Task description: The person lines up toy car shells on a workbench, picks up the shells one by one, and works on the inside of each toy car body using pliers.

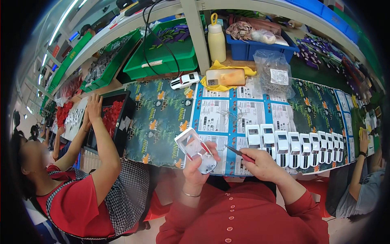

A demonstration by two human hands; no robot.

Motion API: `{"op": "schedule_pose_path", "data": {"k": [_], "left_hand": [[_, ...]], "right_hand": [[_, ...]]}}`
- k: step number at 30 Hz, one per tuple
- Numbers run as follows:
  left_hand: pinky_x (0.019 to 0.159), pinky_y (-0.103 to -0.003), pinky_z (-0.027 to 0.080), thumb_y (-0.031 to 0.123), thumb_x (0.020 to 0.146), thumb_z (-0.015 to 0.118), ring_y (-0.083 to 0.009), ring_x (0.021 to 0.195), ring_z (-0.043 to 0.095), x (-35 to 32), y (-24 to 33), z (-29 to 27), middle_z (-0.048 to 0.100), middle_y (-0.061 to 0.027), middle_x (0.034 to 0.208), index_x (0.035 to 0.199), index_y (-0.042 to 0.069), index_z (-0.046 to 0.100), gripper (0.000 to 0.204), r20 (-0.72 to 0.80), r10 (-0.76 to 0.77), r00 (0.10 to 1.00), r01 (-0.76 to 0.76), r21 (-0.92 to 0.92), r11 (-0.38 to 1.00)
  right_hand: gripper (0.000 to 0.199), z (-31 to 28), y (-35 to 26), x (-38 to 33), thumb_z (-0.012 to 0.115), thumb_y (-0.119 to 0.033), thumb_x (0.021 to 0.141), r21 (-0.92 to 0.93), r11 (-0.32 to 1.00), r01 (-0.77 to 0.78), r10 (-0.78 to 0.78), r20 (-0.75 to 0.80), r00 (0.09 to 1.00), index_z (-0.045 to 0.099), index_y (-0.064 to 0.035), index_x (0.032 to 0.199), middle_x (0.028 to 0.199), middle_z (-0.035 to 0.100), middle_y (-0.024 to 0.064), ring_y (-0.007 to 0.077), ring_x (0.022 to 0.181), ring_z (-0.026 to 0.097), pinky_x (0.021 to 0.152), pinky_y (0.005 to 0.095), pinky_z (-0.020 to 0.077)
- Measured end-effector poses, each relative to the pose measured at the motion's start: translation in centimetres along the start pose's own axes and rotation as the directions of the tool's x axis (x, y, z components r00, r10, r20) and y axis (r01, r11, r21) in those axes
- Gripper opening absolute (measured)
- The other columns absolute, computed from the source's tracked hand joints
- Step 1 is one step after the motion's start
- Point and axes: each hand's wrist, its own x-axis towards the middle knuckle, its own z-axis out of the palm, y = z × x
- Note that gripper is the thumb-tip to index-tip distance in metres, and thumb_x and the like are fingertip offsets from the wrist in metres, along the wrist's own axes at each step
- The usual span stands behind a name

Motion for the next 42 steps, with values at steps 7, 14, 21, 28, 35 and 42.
{"op": "schedule_pose_path", "data": {"k": [7, 14, 21, 28, 35, 42], "left_hand": [[0.09, -0.054, 0.047, 0.039, 0.085, 0.064, -0.0347, 0.108, 0.056, 0.2, -0.1, -0.7, 0.052, -0.0148, 0.12, 0.146, 0.024, 0.019, 0.077, -0.121, 0.105, 0.987, -0.088, 0.134, 0.987], [0.087, -0.059, 0.047, 0.055, 0.083, 0.061, -0.0404, 0.107, 0.056, -0.1, -0.2, 0.2, 0.05, -0.0161, 0.127, 0.146, 0.029, 0.024, 0.077, -0.095, 0.135, 0.986, -0.139, -0.03, 0.99], [0.085, -0.058, 0.048, 0.063, 0.079, 0.06, -0.0384, 0.104, 0.057, 0.0, -0.4, 0.6, 0.052, -0.0157, 0.126, 0.142, 0.028, 0.032, 0.077, -0.082, 0.187, 0.979, -0.184, 0.035, 0.982], [0.085, -0.057, 0.048, 0.062, 0.08, 0.059, -0.0361, 0.103, 0.058, 0.1, -0.6, 0.4, 0.052, -0.0149, 0.125, 0.142, 0.028, 0.033, 0.075, -0.023, 0.223, 0.974, -0.22, 0.098, 0.97], [0.085, -0.057, 0.048, 0.062, 0.08, 0.059, -0.0357, 0.103, 0.057, 0.0, -0.6, 0.4, 0.053, -0.015, 0.125, 0.142, 0.028, 0.032, 0.075, -0.043, 0.206, 0.978, -0.202, 0.076, 0.976], [0.084, -0.057, 0.048, 0.058, 0.082, 0.059, -0.035, 0.103, 0.057, 0.0, -0.6, 0.4, 0.053, -0.0152, 0.124, 0.142, 0.027, 0.032, 0.073, -0.045, 0.208, 0.977, -0.207, 0.037, 0.978]], "right_hand": [[0.016, 0.2, -1.2, -0.7, 0.053, -0.011, 0.086, 0.01, 0.998, 0.068, -0.068, 0.0, 0.998, 0.057, -0.0051, 0.1, 0.081, 0.059, 0.0186, 0.0376, 0.072, 0.058, 0.064, 0.0418, 0.0455], [0.021, 1.7, -1.5, -0.3, 0.056, -0.008, 0.08, -0.237, 0.956, 0.174, -0.19, -0.045, 0.981, 0.056, -0.0062, 0.101, 0.078, 0.06, 0.0164, 0.0366, 0.073, 0.06, 0.061, 0.0445, 0.0475], [0.024, 2.2, -1.3, -0.1, 0.058, -0.006, 0.076, -0.281, 0.934, 0.218, -0.251, -0.084, 0.964, 0.056, -0.0064, 0.1, 0.077, 0.06, 0.0151, 0.0352, 0.07, 0.061, 0.059, 0.0449, 0.0481], [0.021, 2.6, -1.0, -0.2, 0.057, -0.007, 0.077, -0.273, 0.934, 0.23, -0.265, -0.095, 0.96, 0.056, -0.0066, 0.097, 0.077, 0.06, 0.0153, 0.0351, 0.07, 0.061, 0.058, 0.0452, 0.0477], [0.018, 2.4, -1.0, -0.3, 0.057, -0.006, 0.078, -0.269, 0.935, 0.231, -0.265, -0.1, 0.959, 0.056, -0.0067, 0.097, 0.077, 0.06, 0.0147, 0.0349, 0.069, 0.061, 0.057, 0.0447, 0.0476], [0.019, 2.5, -1.1, -0.2, 0.057, -0.007, 0.079, -0.274, 0.933, 0.234, -0.268, -0.09, 0.959, 0.056, -0.0068, 0.098, 0.077, 0.06, 0.0147, 0.035, 0.069, 0.061, 0.058, 0.0451, 0.0478]]}}
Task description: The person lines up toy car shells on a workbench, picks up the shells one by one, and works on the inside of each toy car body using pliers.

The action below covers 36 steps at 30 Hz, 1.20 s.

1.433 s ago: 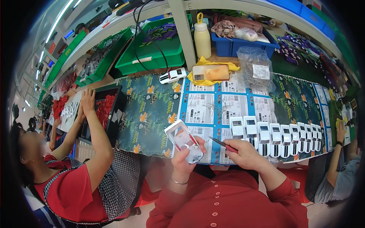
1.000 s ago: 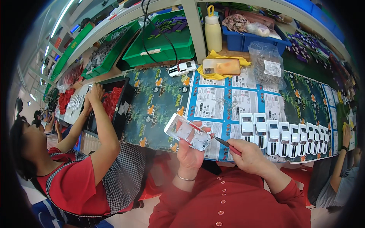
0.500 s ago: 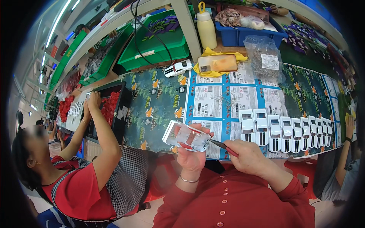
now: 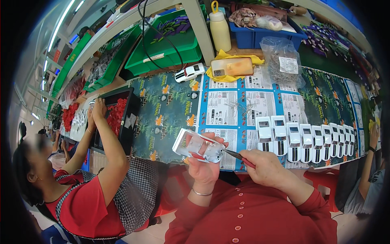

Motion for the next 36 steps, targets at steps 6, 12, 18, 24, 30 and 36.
{"op": "schedule_pose_path", "data": {"k": [6, 12, 18, 24, 30, 36], "left_hand": [[0.086, -0.055, 0.05, 0.008, 0.081, 0.055, -0.0307, 0.103, 0.058, 0.0, 0.3, 0.9, 0.053, -0.014, 0.119, 0.135, 0.011, 0.037, 0.057, -0.139, -0.079, 0.987, 0.093, 0.102, 0.99], [0.087, -0.054, 0.052, -0.014, 0.07, 0.04, -0.0287, 0.103, 0.058, 0.0, -0.4, 1.4, 0.05, -0.0129, 0.115, 0.124, 0.001, 0.041, 0.056, -0.272, -0.115, 0.956, 0.161, 0.152, 0.975], [0.082, -0.05, 0.055, -0.017, 0.068, 0.036, -0.027, 0.1, 0.059, 0.0, -1.2, 0.7, 0.051, -0.0131, 0.111, 0.123, 0.003, 0.04, 0.059, -0.289, -0.114, 0.95, 0.169, 0.172, 0.97], [0.078, -0.043, 0.057, -0.017, 0.066, 0.033, -0.0256, 0.094, 0.061, 0.0, -1.2, 0.6, 0.053, -0.0132, 0.106, 0.122, 0.002, 0.039, 0.059, -0.299, -0.176, 0.938, 0.235, 0.176, 0.956], [0.077, -0.042, 0.056, -0.016, 0.067, 0.037, -0.0245, 0.092, 0.061, -0.6, -2.0, -0.4, 0.056, -0.013, 0.101, 0.111, -0.002, 0.048, 0.048, -0.261, -0.143, 0.955, 0.217, 0.283, 0.934], [0.084, -0.037, 0.051, -0.017, 0.065, 0.035, -0.0235, 0.093, 0.061, -0.8, -2.1, -0.5, 0.056, -0.0126, 0.104, 0.117, 0.0, 0.044, 0.055, -0.24, -0.113, 0.964, 0.197, 0.361, 0.912]], "right_hand": [[0.018, 0.0, -0.4, -0.1, 0.056, -0.007, 0.08, 0.003, 1.0, -0.016, 0.016, 0.014, 1.0, 0.056, -0.0064, 0.098, 0.077, 0.061, 0.0151, 0.0351, 0.07, 0.061, 0.058, 0.045, 0.0484], [0.022, 0.4, 0.5, 0.2, 0.058, -0.008, 0.078, -0.096, 0.994, -0.043, 0.049, 0.061, 0.997, 0.057, -0.0065, 0.1, 0.077, 0.062, 0.016, 0.0354, 0.069, 0.062, 0.059, 0.0457, 0.0498], [0.024, 0.8, 1.3, 0.4, 0.058, -0.009, 0.077, -0.14, 0.99, -0.012, 0.029, 0.117, 0.993, 0.056, -0.0057, 0.1, 0.078, 0.062, 0.0161, 0.0351, 0.066, 0.063, 0.058, 0.0451, 0.0517], [0.024, 0.0, 0.5, 0.5, 0.059, -0.008, 0.075, -0.322, 0.943, 0.088, -0.053, 0.116, 0.992, 0.057, -0.0036, 0.099, 0.071, 0.059, 0.0129, 0.0315, 0.064, 0.062, 0.056, 0.0418, 0.0499], [0.031, -1.2, 0.8, 2.1, 0.065, -0.011, 0.069, -0.508, 0.8, 0.319, -0.213, 0.255, 0.943, 0.058, -0.0027, 0.097, 0.07, 0.059, 0.0109, 0.0263, 0.061, 0.062, 0.054, 0.0369, 0.0496], [0.014, -2.7, 0.8, 4.6, 0.061, -0.011, 0.073, -0.494, 0.744, 0.451, -0.278, 0.385, 0.88, 0.062, -0.003, 0.084, 0.071, 0.063, 0.0121, 0.0268, 0.064, 0.065, 0.056, 0.0355, 0.0523]]}}
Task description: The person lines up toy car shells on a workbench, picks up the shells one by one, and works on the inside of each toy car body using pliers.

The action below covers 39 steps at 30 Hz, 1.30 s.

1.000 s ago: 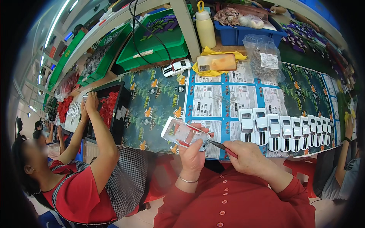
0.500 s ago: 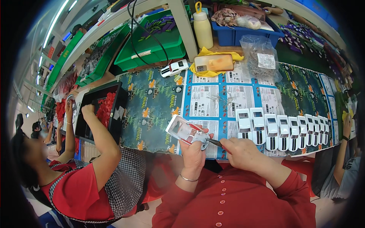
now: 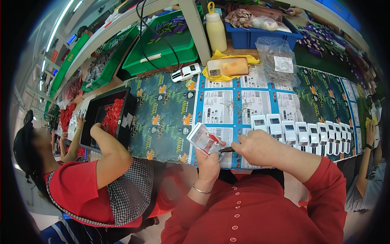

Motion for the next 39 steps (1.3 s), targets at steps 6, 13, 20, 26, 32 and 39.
{"op": "schedule_pose_path", "data": {"k": [6, 13, 20, 26, 32, 39], "left_hand": [[0.087, -0.036, 0.049, -0.017, 0.066, 0.035, -0.0219, 0.095, 0.059, 0.2, -0.5, -0.3, 0.054, -0.0119, 0.105, 0.127, 0.003, 0.033, 0.064, 0.008, 0.068, 0.998, -0.068, 0.127, 0.99], [0.088, -0.037, 0.05, -0.017, 0.065, 0.034, -0.0235, 0.095, 0.062, -0.3, -0.3, -0.2, 0.057, -0.0132, 0.106, 0.123, 0.003, 0.037, 0.061, -0.026, -0.007, 1.0, 0.006, -0.029, 1.0], [0.086, -0.038, 0.051, -0.016, 0.065, 0.036, -0.0229, 0.091, 0.062, -0.3, -0.5, -0.3, 0.058, -0.0122, 0.102, 0.119, 0.001, 0.041, 0.057, -0.002, -0.005, 1.0, 0.005, -0.038, 0.999], [0.096, -0.036, 0.041, -0.008, 0.067, 0.052, -0.0247, 0.11, 0.05, 1.7, 2.4, -1.2, 0.046, -0.0123, 0.119, 0.141, 0.005, 0.022, 0.081, -0.017, -0.029, 0.999, 0.03, 0.003, 1.0], [0.095, -0.047, 0.035, 0.017, 0.078, 0.066, -0.0382, 0.11, 0.045, 7.5, 5.0, -10.4, 0.045, -0.0224, 0.12, 0.14, 0.005, 0.032, 0.071, -0.05, 0.374, 0.926, 0.039, 0.999, 0.036], [0.101, -0.061, 0.026, 0.024, 0.07, 0.074, -0.042, 0.129, 0.033, 8.2, 3.7, -7.0, 0.042, -0.0233, 0.133, 0.129, 0.011, 0.051, 0.065, 0.386, 0.331, 0.861, -0.335, 0.92, -0.201]], "right_hand": [[0.014, -0.6, 0.4, 1.6, 0.06, -0.011, 0.074, 0.033, 0.998, 0.051, -0.053, 0.069, 0.996, 0.066, -0.002, 0.083, 0.071, 0.066, 0.0142, 0.0272, 0.066, 0.067, 0.058, 0.0369, 0.0533], [0.012, -1.1, -0.1, 1.3, 0.06, -0.011, 0.074, 0.03, 0.998, 0.053, -0.055, 0.059, 0.997, 0.066, -0.002, 0.081, 0.07, 0.065, 0.0141, 0.0278, 0.066, 0.067, 0.06, 0.0371, 0.0533], [0.014, -0.7, 0.3, 0.6, 0.06, -0.012, 0.076, 0.048, 0.999, 0.013, -0.019, 0.116, 0.993, 0.064, -0.0028, 0.085, 0.075, 0.065, 0.0154, 0.0296, 0.068, 0.066, 0.061, 0.0392, 0.0525], [0.022, 0.8, -0.1, -2.2, 0.06, -0.014, 0.078, 0.293, 0.939, -0.177, 0.162, 0.075, 0.984, 0.06, -0.0069, 0.098, 0.078, 0.061, 0.013, 0.0321, 0.073, 0.063, 0.062, 0.0437, 0.0502], [0.022, 1.0, 0.2, -7.8, 0.057, -0.017, 0.083, 0.452, 0.75, -0.483, 0.523, 0.043, 0.852, 0.059, -0.0053, 0.102, 0.087, 0.061, 0.017, 0.0367, 0.083, 0.06, 0.071, 0.0455, 0.0483], [0.027, 1.7, 3.3, -11.9, 0.064, -0.011, 0.077, 0.29, 0.728, -0.621, 0.685, -0.32, 0.654, 0.056, -0.0012, 0.101, 0.089, 0.059, 0.0176, 0.0369, 0.085, 0.058, 0.074, 0.044, 0.0475]]}}
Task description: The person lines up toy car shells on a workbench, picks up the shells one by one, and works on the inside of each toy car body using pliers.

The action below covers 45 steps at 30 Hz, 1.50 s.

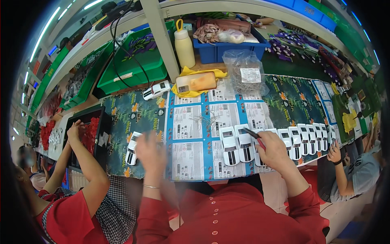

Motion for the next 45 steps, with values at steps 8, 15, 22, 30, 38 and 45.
{"op": "schedule_pose_path", "data": {"k": [8, 15, 22, 30, 38, 45], "left_hand": [[0.103, -0.067, 0.02, 0.033, 0.073, 0.072, -0.0387, 0.134, 0.03, -0.9, 18.9, 2.5, 0.04, -0.0091, 0.141, 0.12, 0.024, 0.059, 0.05, 0.179, 0.607, 0.774, -0.491, -0.436, 0.754], [0.097, -0.073, 0.018, 0.048, 0.078, 0.065, -0.0418, 0.131, 0.031, -2.0, 20.2, 3.8, 0.038, -0.0105, 0.143, 0.13, 0.026, 0.052, 0.057, 0.276, 0.637, 0.719, -0.509, -0.414, 0.755], [0.096, -0.07, 0.023, 0.049, 0.074, 0.068, -0.0407, 0.127, 0.036, -4.1, 18.2, 2.1, 0.042, -0.0091, 0.141, 0.125, 0.021, 0.057, 0.059, 0.244, 0.635, 0.733, -0.513, -0.414, 0.752], [0.099, -0.066, 0.023, 0.031, 0.08, 0.066, -0.0344, 0.122, 0.045, -4.1, 9.8, -0.7, 0.05, -0.0012, 0.135, 0.116, 0.025, 0.062, 0.036, 0.227, 0.532, 0.815, -0.458, -0.308, 0.834], [0.089, -0.047, 0.039, 0.029, 0.078, 0.069, -0.0347, 0.109, 0.051, -3.1, 3.4, -1.7, 0.053, -0.0192, 0.117, 0.118, 0.013, 0.062, 0.043, 0.02, 0.276, 0.961, -0.268, -0.188, 0.945], [0.066, -0.041, 0.046, 0.039, 0.074, 0.072, -0.0329, 0.076, 0.055, -4.2, 3.0, -1.6, 0.05, -0.0156, 0.091, 0.121, 0.013, 0.06, 0.056, 0.169, -0.048, 0.984, 0.079, -0.182, 0.98]], "right_hand": [[0.034, -1.1, 0.8, -2.7, 0.066, -0.011, 0.076, -0.074, 0.987, -0.142, 0.136, -0.08, 0.988, 0.055, -0.0007, 0.106, 0.104, 0.059, 0.0199, 0.0378, 0.094, 0.057, 0.081, 0.0434, 0.0471], [0.038, -0.7, 3.3, -5.7, 0.067, -0.01, 0.072, -0.308, 0.938, -0.157, 0.134, -0.094, 0.986, 0.056, 0.001, 0.107, 0.114, 0.055, 0.0229, 0.0415, 0.098, 0.052, 0.086, 0.0459, 0.0438], [0.034, 0.9, 0.2, -5.7, 0.067, -0.011, 0.075, -0.009, 0.979, -0.204, 0.204, 0.003, 0.979, 0.057, -0.0018, 0.106, 0.119, 0.05, 0.032, 0.0473, 0.106, 0.052, 0.091, 0.0457, 0.0432], [0.028, 3.6, -4.8, -3.2, 0.065, -0.012, 0.079, 0.376, 0.914, -0.152, 0.091, 0.176, 0.98, 0.06, -0.0006, 0.104, 0.11, 0.05, 0.0312, 0.0466, 0.108, 0.049, 0.092, 0.0446, 0.043], [0.028, 4.3, -5.2, 1.7, 0.061, -0.022, 0.08, 0.473, 0.868, -0.15, -0.058, 0.397, 0.916, 0.056, -0.0014, 0.099, 0.092, 0.058, 0.0176, 0.0361, 0.089, 0.056, 0.078, 0.0418, 0.0454], [0.026, 5.3, -3.2, 7.6, 0.056, -0.016, 0.077, -0.118, 0.993, 0.012, 0.03, 0.352, 0.935, 0.06, -0.0017, 0.099, 0.096, 0.061, 0.019, 0.0376, 0.089, 0.059, 0.08, 0.047, 0.0485]]}}
